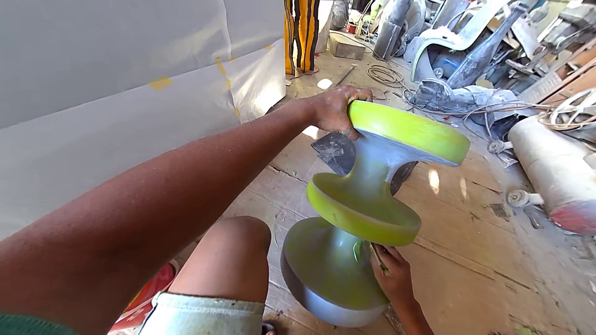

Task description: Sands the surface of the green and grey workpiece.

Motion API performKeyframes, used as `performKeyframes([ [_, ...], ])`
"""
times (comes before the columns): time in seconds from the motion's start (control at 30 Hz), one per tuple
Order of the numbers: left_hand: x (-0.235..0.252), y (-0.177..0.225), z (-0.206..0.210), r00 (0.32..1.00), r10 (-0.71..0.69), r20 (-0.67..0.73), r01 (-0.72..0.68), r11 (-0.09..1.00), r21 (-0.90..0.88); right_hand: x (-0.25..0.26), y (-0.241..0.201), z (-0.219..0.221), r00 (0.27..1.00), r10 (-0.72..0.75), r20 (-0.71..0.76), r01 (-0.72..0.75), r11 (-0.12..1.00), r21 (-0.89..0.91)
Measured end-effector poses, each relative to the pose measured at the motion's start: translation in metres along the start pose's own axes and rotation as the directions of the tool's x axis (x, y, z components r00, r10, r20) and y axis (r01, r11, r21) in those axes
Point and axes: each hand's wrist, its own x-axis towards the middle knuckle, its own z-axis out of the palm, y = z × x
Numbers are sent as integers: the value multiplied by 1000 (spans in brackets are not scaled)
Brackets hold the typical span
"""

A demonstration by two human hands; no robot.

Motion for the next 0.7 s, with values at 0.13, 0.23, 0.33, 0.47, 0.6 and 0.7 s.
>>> performKeyframes([
  [0.13,0,1,0,1000,11,-1,-11,1000,9,0,-2,0,982,-64,176,86,989,-118],
  [0.23,1,2,0,1000,3,3,-3,1000,28,1,-6,-3,949,-30,314,108,966,-234],
  [0.33,0,2,0,1000,8,0,-8,1000,11,4,-9,-14,883,32,468,141,933,-330],
  [0.47,-1,3,0,1000,3,5,-3,1000,27,7,-1,-30,813,14,582,258,887,-382],
  [0.6,-2,3,1,1000,21,-8,-21,1000,10,13,-5,-37,903,-201,380,327,894,-306],
  [0.7,-2,3,2,999,32,-2,-32,999,-1,27,-33,-24,940,-262,219,326,879,-347],
])
